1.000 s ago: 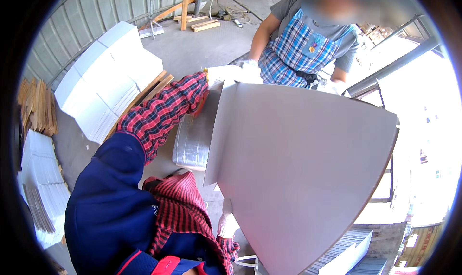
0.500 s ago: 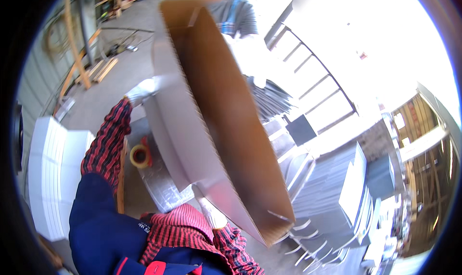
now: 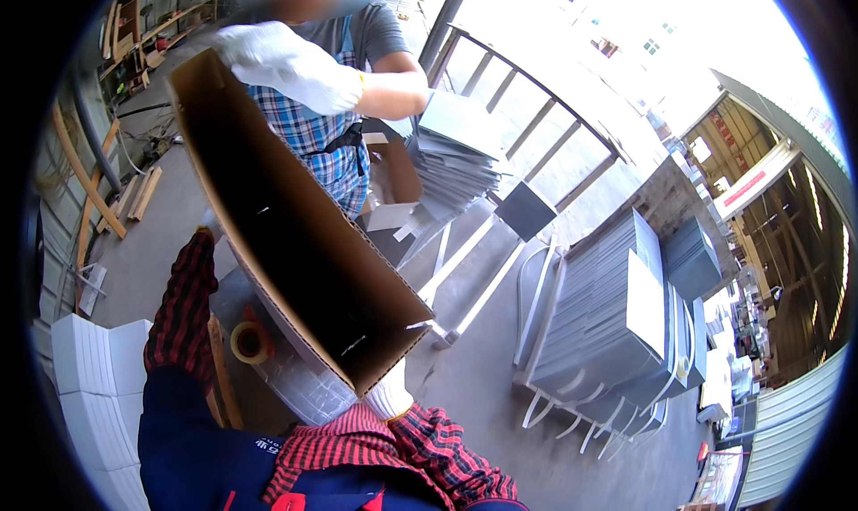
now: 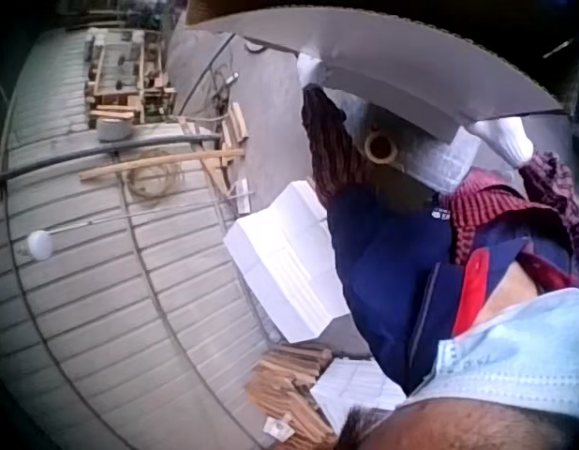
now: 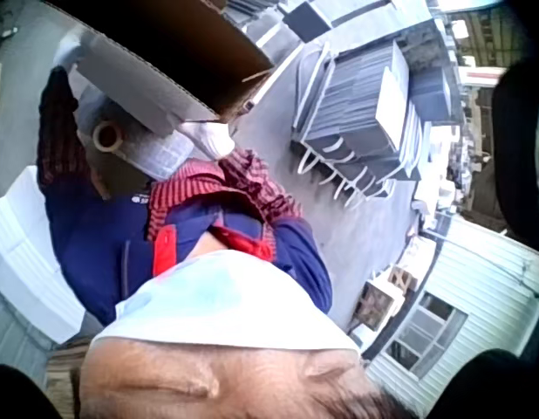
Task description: The person wraps flat grey panels in plastic film and secures them with tape. They then place the wrapped panels into a cardboard box and stack them on a metal rack.
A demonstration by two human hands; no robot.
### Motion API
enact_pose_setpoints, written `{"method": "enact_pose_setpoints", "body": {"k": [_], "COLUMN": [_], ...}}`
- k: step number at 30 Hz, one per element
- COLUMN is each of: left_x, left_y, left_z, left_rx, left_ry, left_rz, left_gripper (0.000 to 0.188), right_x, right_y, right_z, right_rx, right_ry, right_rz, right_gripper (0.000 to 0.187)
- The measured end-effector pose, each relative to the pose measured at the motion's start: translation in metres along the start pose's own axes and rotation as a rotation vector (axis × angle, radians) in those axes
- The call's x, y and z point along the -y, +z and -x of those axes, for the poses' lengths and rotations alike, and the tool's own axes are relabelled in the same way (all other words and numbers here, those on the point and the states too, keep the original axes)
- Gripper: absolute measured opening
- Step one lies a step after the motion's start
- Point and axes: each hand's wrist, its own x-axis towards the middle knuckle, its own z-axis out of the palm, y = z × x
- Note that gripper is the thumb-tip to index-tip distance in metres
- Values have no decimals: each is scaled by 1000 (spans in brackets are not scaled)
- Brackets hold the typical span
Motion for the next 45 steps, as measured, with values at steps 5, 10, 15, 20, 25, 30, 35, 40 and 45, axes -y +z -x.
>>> {"method": "enact_pose_setpoints", "body": {"k": [5, 10, 15, 20, 25, 30, 35, 40, 45], "left_x": [-169, -278, -242, -211, -161, -145, -135, -134, -135], "left_y": [-131, -166, -136, -118, -60, -7, 5, 2, 2], "left_z": [86, 103, 81, 63, 101, 135, 137, 141, 141], "left_rx": [-1032, -570, -568, -676, -705, -575, -527, -573, -579], "left_ry": [297, 1120, 835, 817, 997, 771, 900, 831, 743], "left_rz": [379, -90, 186, 126, -8, -16, -44, -21, 27], "left_gripper": [44, 40, 32, 35, 22, 11, 8, 12, 16], "right_x": [25, -21, -8, 7, -119, -197, -286, -155, -48], "right_y": [-7, 4, 13, 5, 105, 152, 177, 61, -18], "right_z": [-9, -6, 2, -4, -28, -31, -7, -26, -14], "right_rx": [-240, -375, -282, -408, -423, -175, -142, 244, 187], "right_ry": [31, 37, 95, 105, 142, 355, 49, 323, 147], "right_rz": [13, -7, 42, 73, 131, 189, 498, -111, -925], "right_gripper": [66, 71, 72, 59, 21, 32, 25, 39, 74]}}
